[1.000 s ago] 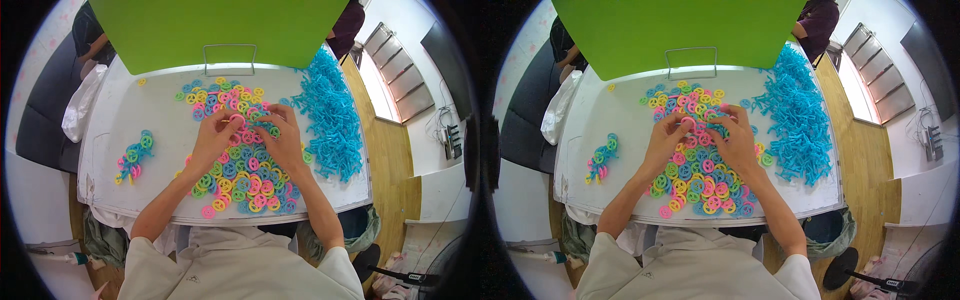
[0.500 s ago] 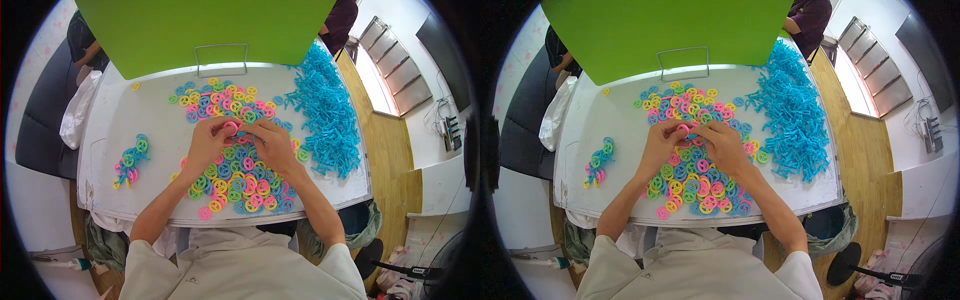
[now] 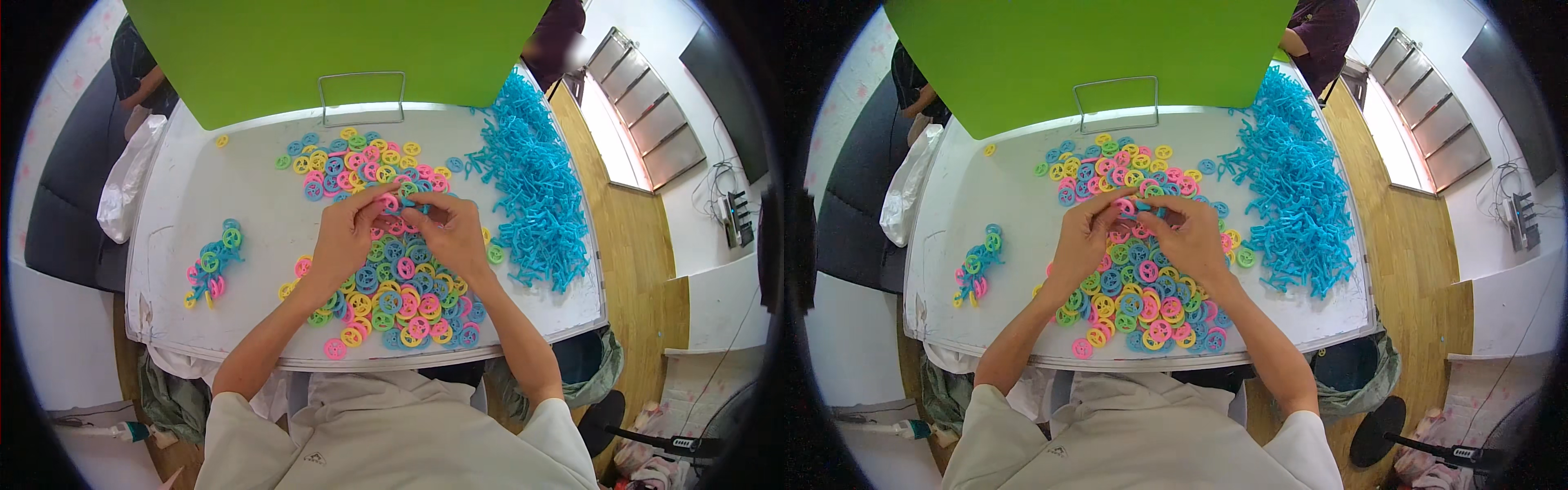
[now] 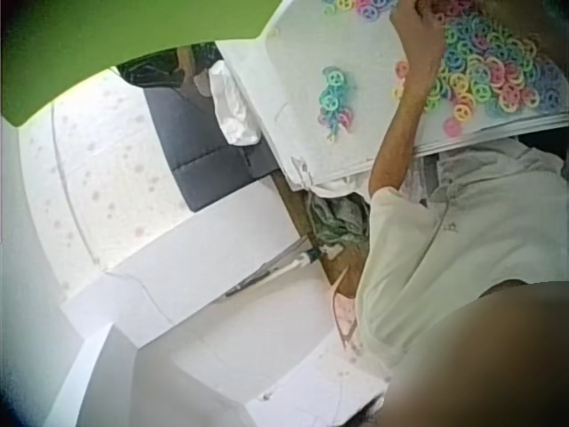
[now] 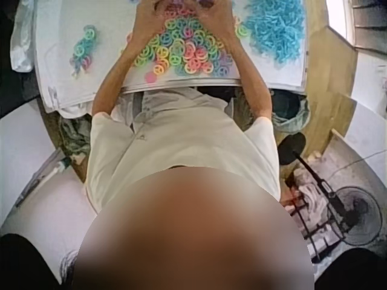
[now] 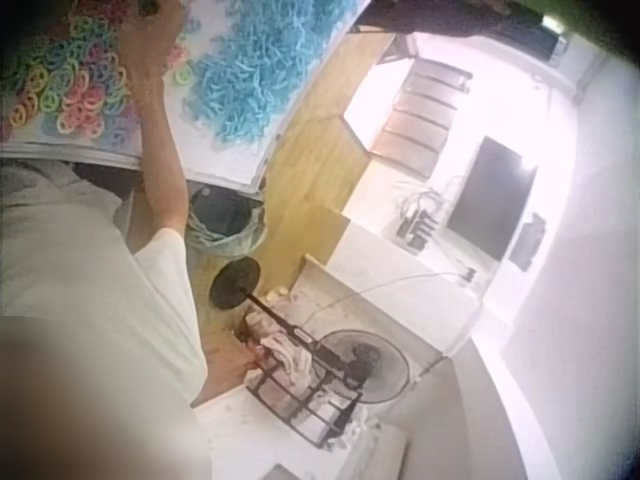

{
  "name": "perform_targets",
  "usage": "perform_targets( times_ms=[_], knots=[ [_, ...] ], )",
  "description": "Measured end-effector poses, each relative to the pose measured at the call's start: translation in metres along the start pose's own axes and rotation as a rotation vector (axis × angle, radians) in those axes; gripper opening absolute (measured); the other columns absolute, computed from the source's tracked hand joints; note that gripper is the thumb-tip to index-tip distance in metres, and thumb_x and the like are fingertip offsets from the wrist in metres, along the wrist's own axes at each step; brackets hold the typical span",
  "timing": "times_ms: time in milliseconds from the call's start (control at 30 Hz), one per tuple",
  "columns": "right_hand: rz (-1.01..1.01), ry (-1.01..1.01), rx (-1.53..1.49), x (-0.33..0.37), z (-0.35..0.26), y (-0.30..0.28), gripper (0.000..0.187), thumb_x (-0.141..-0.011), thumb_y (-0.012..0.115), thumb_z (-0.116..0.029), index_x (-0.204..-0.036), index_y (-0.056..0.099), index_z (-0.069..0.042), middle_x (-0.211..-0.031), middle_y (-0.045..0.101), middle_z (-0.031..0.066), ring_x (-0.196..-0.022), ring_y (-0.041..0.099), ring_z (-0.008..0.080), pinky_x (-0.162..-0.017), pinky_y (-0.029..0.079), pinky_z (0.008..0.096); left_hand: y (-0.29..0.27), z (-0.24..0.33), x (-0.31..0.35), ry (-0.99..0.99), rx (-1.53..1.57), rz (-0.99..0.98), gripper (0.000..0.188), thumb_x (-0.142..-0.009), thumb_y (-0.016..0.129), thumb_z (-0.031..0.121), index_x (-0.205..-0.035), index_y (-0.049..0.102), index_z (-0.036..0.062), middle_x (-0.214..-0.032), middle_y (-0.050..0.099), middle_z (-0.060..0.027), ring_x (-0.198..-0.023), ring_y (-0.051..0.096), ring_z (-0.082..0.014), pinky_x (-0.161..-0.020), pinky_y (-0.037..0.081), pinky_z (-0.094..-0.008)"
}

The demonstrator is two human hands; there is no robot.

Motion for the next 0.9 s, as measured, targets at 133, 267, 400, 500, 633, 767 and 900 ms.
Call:
perform_targets(
  times_ms=[133,267,400,500,633,767,900],
  knots=[
    [-0.068,0.099,-0.040,0.000,0.007,0.004,0.020,-0.081,0.071,-0.004,-0.099,0.068,0.004,-0.071,0.065,0.0017,-0.064,0.056,0.0032,-0.052,0.043,0.0202,-0.003,-0.009,0.001,-0.003,0.162,0.053,0.021,-0.095,0.046,-0.001,-0.112,0.058,-0.0022,-0.094,0.066,-0.0128,-0.081,0.067,-0.0170,-0.069,0.055,-0.0282],
    [-0.089,0.063,0.123,0.001,0.000,0.002,0.022,-0.082,0.070,-0.005,-0.101,0.067,0.005,-0.071,0.064,0.0007,-0.064,0.057,0.0038,-0.051,0.042,0.0196,-0.002,-0.011,0.002,0.027,0.255,0.075,0.016,-0.094,0.045,-0.005,-0.106,0.056,-0.0054,-0.095,0.065,-0.0137,-0.081,0.067,-0.0187,-0.070,0.058,-0.0295],
    [-0.116,0.185,-0.218,0.003,0.014,0.008,0.024,-0.084,0.070,-0.010,-0.103,0.067,0.004,-0.074,0.064,0.0020,-0.068,0.061,0.0063,-0.056,0.045,0.0197,0.003,-0.009,0.003,-0.014,0.278,0.061,0.017,-0.094,0.044,-0.006,-0.106,0.056,-0.0061,-0.097,0.065,-0.0134,-0.081,0.067,-0.0189,-0.071,0.058,-0.0298],
    [-0.165,0.256,-0.379,0.003,0.009,0.011,0.025,-0.085,0.069,-0.011,-0.103,0.066,0.005,-0.078,0.066,0.0045,-0.072,0.063,0.0089,-0.063,0.049,0.0213,-0.003,-0.005,0.005,0.038,0.295,0.096,0.017,-0.094,0.045,-0.006,-0.105,0.057,-0.0057,-0.096,0.065,-0.0130,-0.081,0.067,-0.0186,-0.071,0.058,-0.0292],
    [-0.176,0.385,-0.629,0.008,0.018,0.020,0.025,-0.086,0.068,-0.011,-0.104,0.064,0.006,-0.082,0.067,0.0071,-0.073,0.064,0.0103,-0.066,0.052,0.0228,-0.002,-0.002,0.007,0.033,0.289,0.098,0.017,-0.094,0.045,-0.006,-0.105,0.057,-0.0055,-0.097,0.065,-0.0122,-0.082,0.067,-0.0180,-0.071,0.057,-0.0286],
    [-0.103,0.275,-0.416,0.006,0.022,0.015,0.025,-0.085,0.069,-0.011,-0.103,0.065,0.007,-0.081,0.067,0.0067,-0.071,0.064,0.0102,-0.064,0.050,0.0218,-0.003,-0.001,0.009,0.028,0.276,0.149,0.015,-0.094,0.046,-0.004,-0.105,0.057,-0.0054,-0.097,0.065,-0.0115,-0.083,0.067,-0.0173,-0.072,0.057,-0.0277],
    [0.001,0.216,-0.101,0.006,0.009,0.004,0.025,-0.084,0.070,-0.010,-0.102,0.066,0.006,-0.080,0.068,0.0065,-0.070,0.063,0.0090,-0.061,0.048,0.0219,-0.004,-0.004,0.010,0.026,0.282,0.209,0.013,-0.094,0.048,-0.002,-0.103,0.056,-0.0054,-0.095,0.064,-0.0110,-0.083,0.067,-0.0171,-0.074,0.056,-0.0273]
  ],
)
Point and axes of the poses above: each hand's wrist, its own x-axis away from the middle knuckle, its own y-axis out of the palm, z = x × y, the point moved 9 cm from there along -x, towards the middle knuckle
